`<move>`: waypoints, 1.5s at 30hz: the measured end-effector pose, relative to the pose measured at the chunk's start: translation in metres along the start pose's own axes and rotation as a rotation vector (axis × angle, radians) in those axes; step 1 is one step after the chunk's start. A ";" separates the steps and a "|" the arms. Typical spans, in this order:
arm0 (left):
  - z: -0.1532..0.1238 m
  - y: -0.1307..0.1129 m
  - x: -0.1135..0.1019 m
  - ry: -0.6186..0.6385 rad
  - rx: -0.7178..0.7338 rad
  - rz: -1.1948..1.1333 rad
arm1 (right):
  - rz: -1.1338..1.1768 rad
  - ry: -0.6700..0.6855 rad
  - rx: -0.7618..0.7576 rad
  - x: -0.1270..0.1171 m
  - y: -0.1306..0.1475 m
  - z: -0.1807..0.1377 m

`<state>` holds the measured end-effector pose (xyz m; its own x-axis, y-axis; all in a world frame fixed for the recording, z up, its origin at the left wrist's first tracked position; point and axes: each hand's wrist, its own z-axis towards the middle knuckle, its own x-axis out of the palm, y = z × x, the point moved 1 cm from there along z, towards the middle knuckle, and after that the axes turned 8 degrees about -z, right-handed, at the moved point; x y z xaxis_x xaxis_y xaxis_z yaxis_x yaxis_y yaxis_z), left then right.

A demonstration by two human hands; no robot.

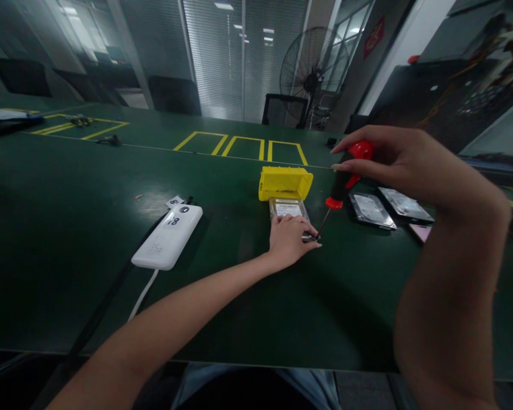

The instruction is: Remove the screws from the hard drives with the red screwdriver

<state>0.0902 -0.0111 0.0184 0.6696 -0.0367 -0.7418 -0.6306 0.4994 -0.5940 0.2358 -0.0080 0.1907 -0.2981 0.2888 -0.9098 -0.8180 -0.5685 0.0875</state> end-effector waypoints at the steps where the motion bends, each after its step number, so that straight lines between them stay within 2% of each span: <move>1: 0.000 0.000 0.000 -0.003 0.002 0.000 | 0.002 -0.005 -0.003 0.000 0.001 0.000; 6: 0.001 0.001 0.003 -0.020 0.009 0.002 | -0.019 -0.046 0.006 0.000 0.004 0.002; 12: 0.001 0.001 0.003 -0.028 0.019 0.013 | -0.115 -0.113 0.088 0.002 0.004 0.003; 23: 0.000 -0.002 0.002 -0.034 0.030 0.000 | -0.184 -0.136 0.054 0.003 0.005 0.007; 27: 0.001 -0.002 0.002 -0.037 0.026 -0.010 | -0.196 -0.106 0.082 0.002 0.005 0.004; 33: 0.001 0.000 0.002 -0.004 0.006 0.011 | -0.028 0.018 0.056 -0.003 0.005 -0.002; 36: 0.002 0.000 0.002 0.007 0.001 0.018 | -0.025 0.019 0.003 -0.004 0.004 -0.004; 45: 0.002 0.001 0.002 -0.013 0.015 0.000 | -0.023 -0.014 0.017 -0.004 0.003 -0.003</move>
<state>0.0919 -0.0093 0.0169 0.6750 -0.0253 -0.7374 -0.6245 0.5127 -0.5893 0.2358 -0.0131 0.1931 -0.2858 0.3121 -0.9061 -0.8329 -0.5485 0.0738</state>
